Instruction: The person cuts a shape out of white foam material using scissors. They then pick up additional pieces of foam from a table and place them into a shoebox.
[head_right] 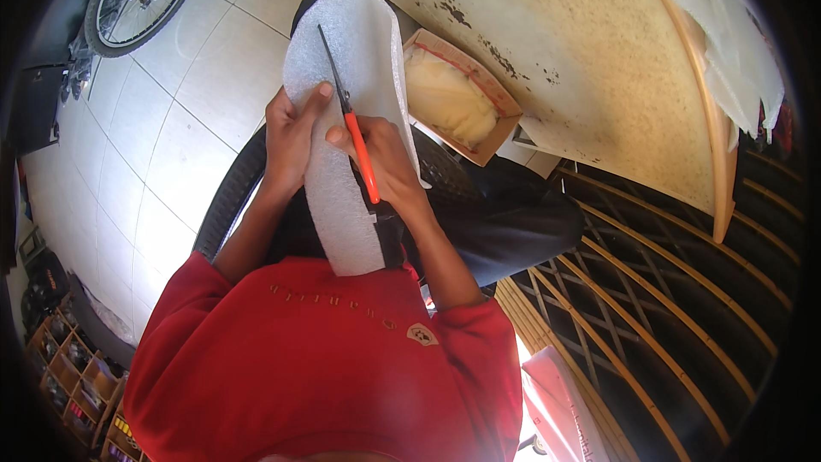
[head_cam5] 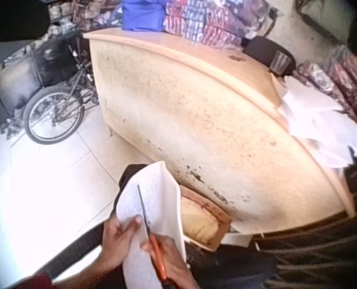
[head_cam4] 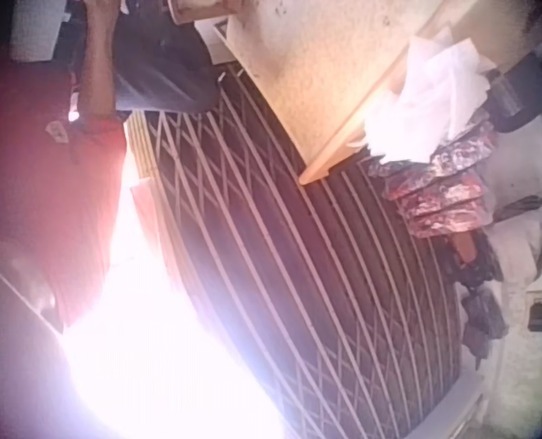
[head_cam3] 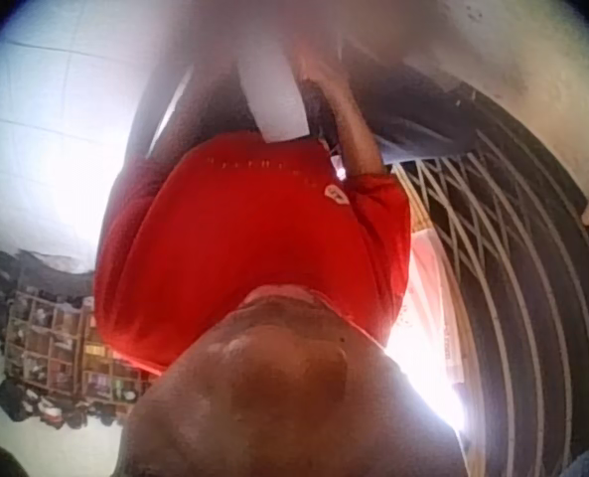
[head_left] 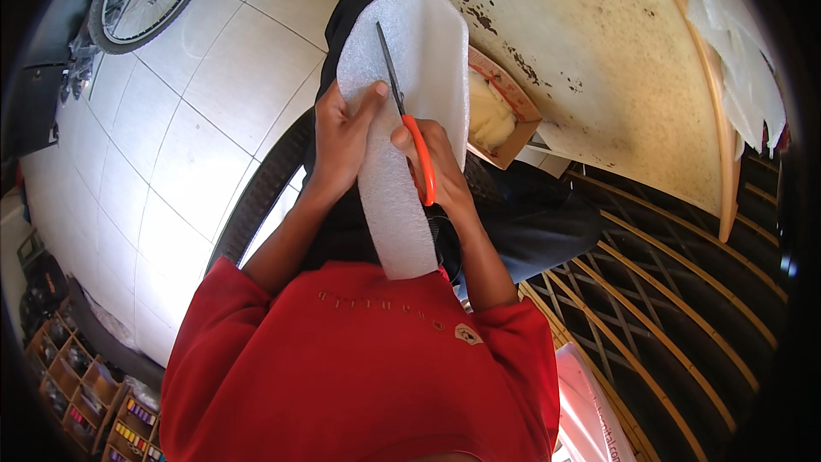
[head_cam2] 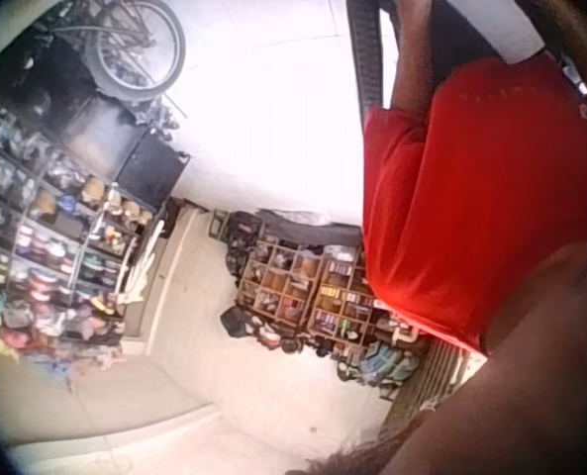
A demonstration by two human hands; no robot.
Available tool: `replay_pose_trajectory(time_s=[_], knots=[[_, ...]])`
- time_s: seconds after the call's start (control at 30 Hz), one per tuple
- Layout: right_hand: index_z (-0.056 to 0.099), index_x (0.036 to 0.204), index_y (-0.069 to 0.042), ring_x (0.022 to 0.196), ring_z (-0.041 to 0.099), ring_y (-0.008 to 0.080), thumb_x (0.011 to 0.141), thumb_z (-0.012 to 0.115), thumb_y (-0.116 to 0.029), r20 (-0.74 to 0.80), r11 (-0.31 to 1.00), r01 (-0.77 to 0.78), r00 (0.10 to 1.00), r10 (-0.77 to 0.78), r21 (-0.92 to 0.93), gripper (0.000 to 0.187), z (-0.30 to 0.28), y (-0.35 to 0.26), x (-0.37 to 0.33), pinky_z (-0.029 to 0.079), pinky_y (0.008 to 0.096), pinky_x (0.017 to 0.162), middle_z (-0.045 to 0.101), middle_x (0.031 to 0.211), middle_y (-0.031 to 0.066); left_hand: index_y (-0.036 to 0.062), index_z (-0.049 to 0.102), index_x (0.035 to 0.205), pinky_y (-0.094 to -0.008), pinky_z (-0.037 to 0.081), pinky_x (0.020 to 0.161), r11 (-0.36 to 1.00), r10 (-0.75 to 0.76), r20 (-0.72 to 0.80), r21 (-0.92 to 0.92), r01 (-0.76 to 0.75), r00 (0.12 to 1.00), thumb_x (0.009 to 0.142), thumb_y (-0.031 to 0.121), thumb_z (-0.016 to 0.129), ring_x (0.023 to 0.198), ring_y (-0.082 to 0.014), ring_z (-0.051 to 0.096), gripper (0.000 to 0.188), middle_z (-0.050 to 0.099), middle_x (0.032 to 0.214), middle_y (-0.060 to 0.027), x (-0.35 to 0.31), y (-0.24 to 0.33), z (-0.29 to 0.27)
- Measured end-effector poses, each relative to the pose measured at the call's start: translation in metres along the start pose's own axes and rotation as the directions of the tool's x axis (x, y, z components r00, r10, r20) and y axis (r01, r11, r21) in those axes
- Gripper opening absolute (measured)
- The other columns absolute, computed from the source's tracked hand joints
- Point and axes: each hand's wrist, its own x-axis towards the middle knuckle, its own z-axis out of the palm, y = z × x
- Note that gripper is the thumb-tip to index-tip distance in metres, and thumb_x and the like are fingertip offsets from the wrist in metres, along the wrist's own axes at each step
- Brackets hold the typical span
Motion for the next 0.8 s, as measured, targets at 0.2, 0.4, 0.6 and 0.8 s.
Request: replay_pose_trajectory(time_s=[0.2,0.4,0.6,0.8], knots=[[0.055,0.072,0.006,0.055,0.048,0.0212,0.08,0.056,-0.073,0.106,0.989,-0.116,0.986,0.126,-0.095,0.08,-0.014,-0.003,-0.005,0.039,0.041,0.056,0.045,0.055,0.0104,0.0002,0.061,0.089,-0.0218,0.041,0.056,0.967,0.112,-0.069,0.236,-0.093,0.991,0.093,0.029,0.064,0.066,-0.004,0.051,0.03,0.059,0.073,-0.0001,0.018,0.026,-0.002],[0.055,0.076,0.007,0.059,0.045,0.0216,0.08,0.066,-0.06,0.083,0.99,-0.137,0.987,0.138,-0.016,0.068,-0.004,0.002,-0.011,0.04,0.0389,0.06,0.043,0.059,0.0103,0.0015,0.061,0.083,-0.0217,0.026,0.051,0.948,0.26,-0.181,0.234,-0.216,0.948,0.094,0.025,0.064,0.058,-0.0023,0.033,0.026,0.043,0.064,0.0062,0.037,0.005,-0.001],[0.055,0.08,0.007,0.063,0.047,0.0255,0.081,0.064,-0.061,0.105,0.99,-0.137,0.985,0.14,-0.038,0.069,-0.001,0.0,-0.014,0.041,0.0406,0.065,0.045,0.063,0.0143,0.001,0.061,0.082,-0.0213,0.026,0.052,0.941,0.292,-0.27,0.252,-0.226,0.917,0.094,0.02,0.064,0.06,-0.0018,0.033,0.023,0.043,0.065,0.0068,0.031,0.006,0.007],[0.045,0.071,0.0,0.05,0.043,0.0111,0.072,0.046,-0.088,0.091,0.998,-0.049,0.995,0.051,-0.031,0.088,0.0,0.009,-0.021,0.035,0.0304,0.044,0.037,0.058,0.0006,0.0007,0.06,0.081,-0.0207,0.029,0.054,0.916,0.369,-0.237,0.255,-0.309,0.899,0.093,0.015,0.065,0.062,-0.0013,0.035,0.02,0.045,0.066,0.0059,0.034,0.008,0.004]])
